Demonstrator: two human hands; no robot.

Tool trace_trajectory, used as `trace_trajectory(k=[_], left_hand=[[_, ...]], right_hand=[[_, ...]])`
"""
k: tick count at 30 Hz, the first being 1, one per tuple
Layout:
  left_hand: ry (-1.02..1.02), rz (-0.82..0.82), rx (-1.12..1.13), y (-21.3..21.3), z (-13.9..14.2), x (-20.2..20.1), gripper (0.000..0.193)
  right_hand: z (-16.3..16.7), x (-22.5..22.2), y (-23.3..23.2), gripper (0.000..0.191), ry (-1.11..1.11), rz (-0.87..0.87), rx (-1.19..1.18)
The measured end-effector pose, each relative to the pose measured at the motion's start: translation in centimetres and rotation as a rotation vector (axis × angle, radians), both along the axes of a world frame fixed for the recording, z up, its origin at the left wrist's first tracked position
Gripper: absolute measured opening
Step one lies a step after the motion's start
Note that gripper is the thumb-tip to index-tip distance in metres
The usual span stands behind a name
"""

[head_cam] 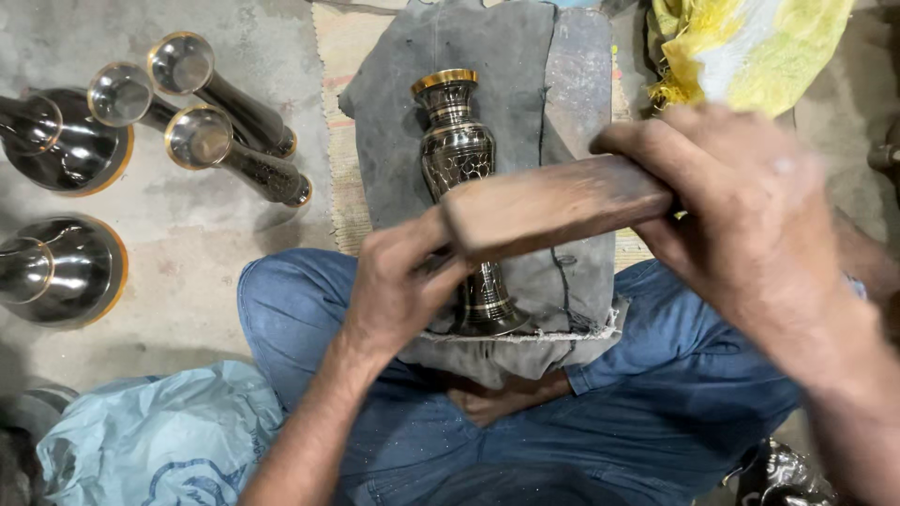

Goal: The person sits on the floor and uses a chisel and wooden mallet to engrave a decorative pattern onto a metal vase. They repeatedly strike the chisel against the vase surface, rotating the vase to work on different sections.

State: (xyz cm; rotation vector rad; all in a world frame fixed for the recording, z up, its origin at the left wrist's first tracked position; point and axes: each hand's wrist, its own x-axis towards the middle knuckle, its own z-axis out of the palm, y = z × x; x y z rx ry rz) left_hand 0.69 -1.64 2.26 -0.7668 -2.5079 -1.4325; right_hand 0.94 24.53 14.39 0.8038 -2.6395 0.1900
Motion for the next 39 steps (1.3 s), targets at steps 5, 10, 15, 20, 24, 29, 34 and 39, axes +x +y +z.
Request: trace_trajectory(k=[5, 10, 15, 20, 24, 29, 34, 39], left_hand=[[-0.132, -0.206, 0.048, -0.3, 1.3, -2.3, 0.038], [0.030, -0.339, 0.000, -0.1, 1.8, -2.8, 0.036], [0.017, -0.390, -0.013, 0.5, 1.7, -3.5, 0.033], [0.106, -0.511, -0.248, 1.4, 2.2, -3.4, 0.031], [0.215, -0.533, -0.256, 1.3, 2.5, -3.7, 0.030], [0.154, -0.557, -0.258, 0.9, 2.2, -4.1, 0.030], [0.162, -0.494, -0.182, 0.9, 1.8, -3.9, 0.031], [0.089, -0.450, -0.168, 0.5, 1.7, -3.1, 0.037]], right_hand=[[-5.4, 2.6, 0.6, 0.035, -0.085, -0.170, -0.329], [-9.5, 4.8, 1.6, 0.034, -0.207, -0.394, -0.569], [-13.5, 5.9, 2.3, 0.024, -0.136, -0.531, -0.881], [-15.3, 6.8, 2.3, 0.021, 0.052, -0.409, -0.803], [-15.4, 7.0, 2.1, 0.021, 0.153, -0.487, -0.571], [-15.1, 7.1, 1.7, 0.019, 0.086, -0.427, -0.635], [-12.2, 6.6, 2.3, 0.025, 0.123, -0.442, -0.389], [-9.3, 5.6, 1.9, 0.015, -0.087, -0.547, -0.518]])
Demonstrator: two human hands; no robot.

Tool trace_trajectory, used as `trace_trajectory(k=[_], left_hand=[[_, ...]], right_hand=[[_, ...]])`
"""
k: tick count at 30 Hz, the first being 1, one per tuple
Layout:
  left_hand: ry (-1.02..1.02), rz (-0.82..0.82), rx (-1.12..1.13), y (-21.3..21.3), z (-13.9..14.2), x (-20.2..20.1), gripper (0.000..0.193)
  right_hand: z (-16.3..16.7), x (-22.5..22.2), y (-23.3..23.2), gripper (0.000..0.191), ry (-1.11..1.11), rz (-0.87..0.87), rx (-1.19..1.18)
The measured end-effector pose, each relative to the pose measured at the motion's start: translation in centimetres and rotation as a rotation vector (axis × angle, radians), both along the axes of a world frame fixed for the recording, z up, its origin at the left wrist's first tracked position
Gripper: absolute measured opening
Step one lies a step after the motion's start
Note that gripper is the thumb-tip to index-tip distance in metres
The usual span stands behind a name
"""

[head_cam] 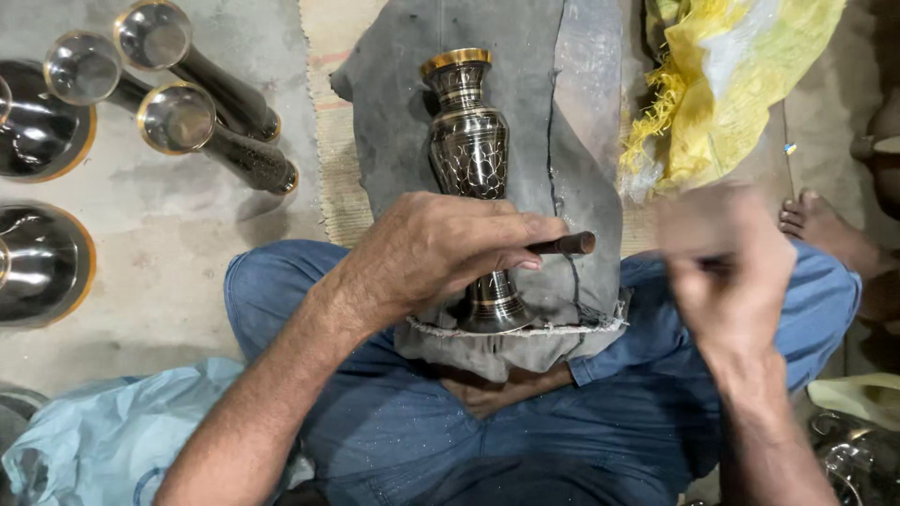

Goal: The person sits on the floor and uses a chisel and wooden mallet to engrave a decorative pattern onto a metal vase. They repeatedly strike the chisel against the vase surface, rotating the vase to work on different sections.

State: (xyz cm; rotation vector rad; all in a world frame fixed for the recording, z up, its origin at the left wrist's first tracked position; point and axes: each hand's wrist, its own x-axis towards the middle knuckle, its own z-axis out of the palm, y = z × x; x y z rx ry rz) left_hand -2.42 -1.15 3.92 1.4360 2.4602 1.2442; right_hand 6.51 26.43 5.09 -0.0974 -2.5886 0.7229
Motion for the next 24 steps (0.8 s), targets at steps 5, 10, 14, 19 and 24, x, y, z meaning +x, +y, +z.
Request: trace_trajectory(k=[5, 10, 14, 19, 24], left_hand=[[-0.127, 0.028, 0.128, -0.7, -0.4, 0.3, 0.032], [-0.184, 0.152, 0.307, -0.8, -1.3, 1.3, 0.034], [-0.229, 0.268, 0.362, -0.5, -1.9, 2.4, 0.032], [-0.278, 0.340, 0.449, 0.0, -2.5, 3.0, 0.036], [-0.328, 0.499, 0.598, 0.8, -3.1, 4.5, 0.034]], right_hand=[[2.1, -0.8, -0.6, 0.008, -0.023, 0.075, -0.399], [5.3, -2.5, -0.3, 0.030, -0.034, 0.207, 0.666], [7.6, -4.4, -0.6, 0.038, -0.189, 0.409, 0.293], [9.9, -6.7, -1.1, 0.032, -0.328, 0.362, 0.537], [11.1, -8.4, -2.4, 0.032, -0.254, 0.444, 0.910]])
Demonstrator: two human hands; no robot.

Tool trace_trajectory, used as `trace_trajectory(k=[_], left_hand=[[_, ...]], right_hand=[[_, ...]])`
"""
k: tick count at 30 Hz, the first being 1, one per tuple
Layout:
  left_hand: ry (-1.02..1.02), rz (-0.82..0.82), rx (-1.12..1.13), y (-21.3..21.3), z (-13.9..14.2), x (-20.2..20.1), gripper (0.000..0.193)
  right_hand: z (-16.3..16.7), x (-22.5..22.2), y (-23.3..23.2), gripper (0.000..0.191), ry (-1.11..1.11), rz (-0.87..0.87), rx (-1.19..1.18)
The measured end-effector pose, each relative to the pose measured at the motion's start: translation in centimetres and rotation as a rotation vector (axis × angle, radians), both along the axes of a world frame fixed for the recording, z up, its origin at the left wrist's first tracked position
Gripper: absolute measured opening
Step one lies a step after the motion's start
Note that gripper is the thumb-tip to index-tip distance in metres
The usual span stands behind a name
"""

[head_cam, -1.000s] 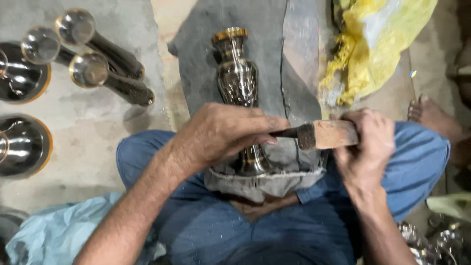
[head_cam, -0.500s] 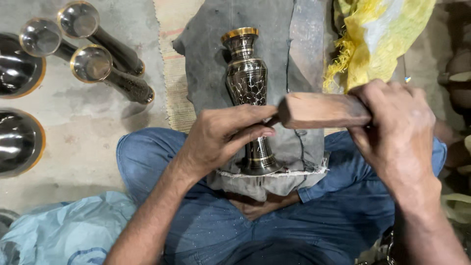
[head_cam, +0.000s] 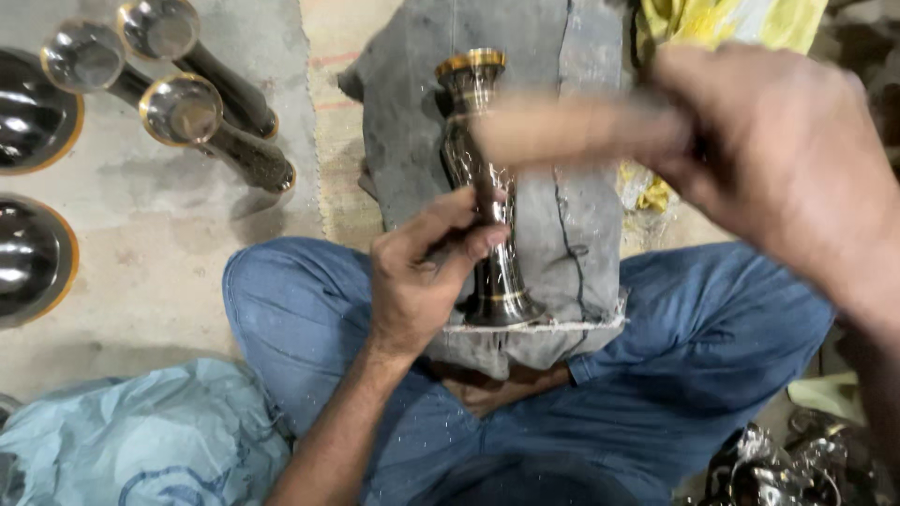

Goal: The person sits on the floor and uses a chisel and wooden mallet to engrave a decorative pattern onto a metal vase. They repeatedly strike the chisel against the vase surface, rotating the vase to work on different sections.

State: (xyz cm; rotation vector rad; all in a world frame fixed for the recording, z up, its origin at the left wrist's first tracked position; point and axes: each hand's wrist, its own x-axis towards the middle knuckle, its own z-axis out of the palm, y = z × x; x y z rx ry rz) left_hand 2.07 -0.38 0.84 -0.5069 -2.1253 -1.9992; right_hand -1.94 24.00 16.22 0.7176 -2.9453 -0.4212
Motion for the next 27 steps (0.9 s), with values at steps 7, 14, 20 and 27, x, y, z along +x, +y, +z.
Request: trace_trajectory(k=[7, 14, 20, 27], left_hand=[[-0.231, 0.165, 0.328, 2.0, -0.8, 1.8, 0.030], [-0.275, 0.310, 0.474, 3.4, -0.9, 2.7, 0.023], [-0.232, 0.369, 0.501, 4.0, -1.3, 3.6, 0.024], [-0.063, 0.419, 0.461, 4.7, -2.3, 3.9, 0.027]], right_hand=[[2.2, -3.6, -3.9, 0.033, -0.026, 0.162, 0.091], [3.5, -4.5, -7.1, 0.024, 0.192, 0.411, 0.348], [3.8, -3.5, -8.0, 0.018, 0.192, 0.405, 0.460], [4.7, -2.7, -9.9, 0.028, 0.073, 0.387, 0.410]])
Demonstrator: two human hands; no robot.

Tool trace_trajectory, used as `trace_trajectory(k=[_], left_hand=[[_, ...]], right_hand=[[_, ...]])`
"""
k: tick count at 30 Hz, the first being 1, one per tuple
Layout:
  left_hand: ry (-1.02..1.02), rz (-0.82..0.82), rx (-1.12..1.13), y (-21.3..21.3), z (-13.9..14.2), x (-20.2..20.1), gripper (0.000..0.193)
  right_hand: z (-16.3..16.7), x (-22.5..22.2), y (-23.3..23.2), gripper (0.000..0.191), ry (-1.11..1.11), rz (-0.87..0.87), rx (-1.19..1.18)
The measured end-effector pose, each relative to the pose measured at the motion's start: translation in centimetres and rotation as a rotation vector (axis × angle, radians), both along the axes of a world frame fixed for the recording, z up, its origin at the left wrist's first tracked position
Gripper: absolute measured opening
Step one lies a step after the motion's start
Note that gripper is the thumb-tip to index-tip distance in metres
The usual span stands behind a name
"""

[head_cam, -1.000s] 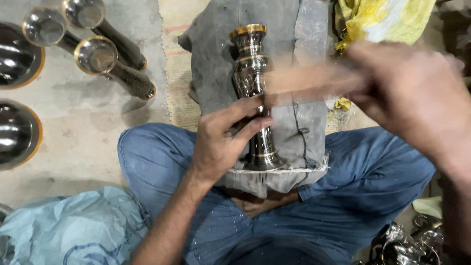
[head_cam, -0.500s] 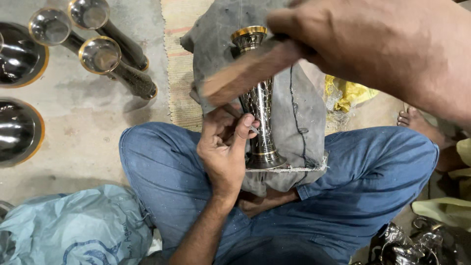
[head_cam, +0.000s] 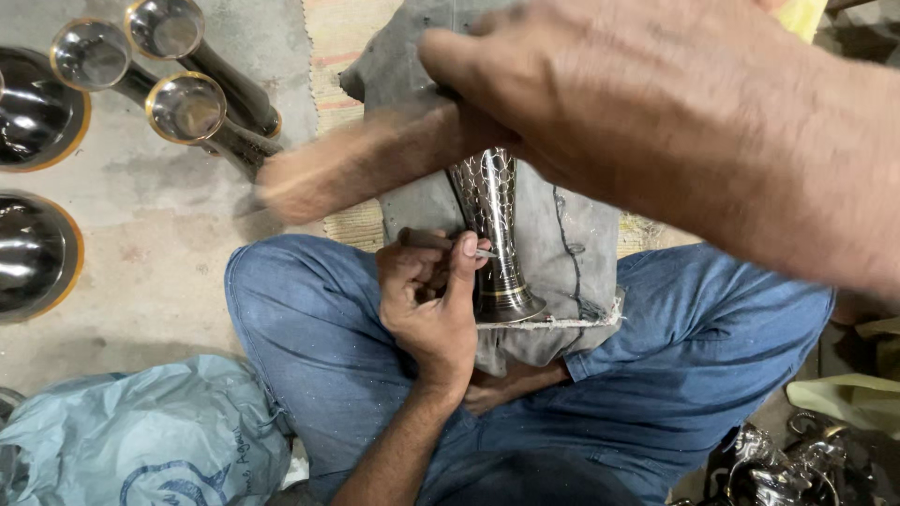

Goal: The person sits on the floor and uses a chisel and wooden mallet to engrave a decorative pattern onto a metal vase. They repeatedly strike the chisel against the vase surface, rotating the vase to work on different sections.

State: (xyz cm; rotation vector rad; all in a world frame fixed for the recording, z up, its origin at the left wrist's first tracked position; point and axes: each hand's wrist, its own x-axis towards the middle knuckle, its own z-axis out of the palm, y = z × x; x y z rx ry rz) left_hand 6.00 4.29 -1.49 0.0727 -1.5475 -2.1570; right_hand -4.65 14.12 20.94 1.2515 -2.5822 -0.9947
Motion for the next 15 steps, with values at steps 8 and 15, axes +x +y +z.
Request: trace_trajectory(k=[8, 15], left_hand=[[-0.090, 0.092, -0.210, -0.1, -0.5, 0.3, 0.032], [-0.095, -0.309, -0.575, -4.9, -0.7, -2.3, 0.020]], right_hand=[[-1.9, 1.4, 3.1, 0.044, 0.115, -0.021, 0.066], [-2.7, 2.7, 7.2, 0.039, -0.070, -0.053, -0.478]])
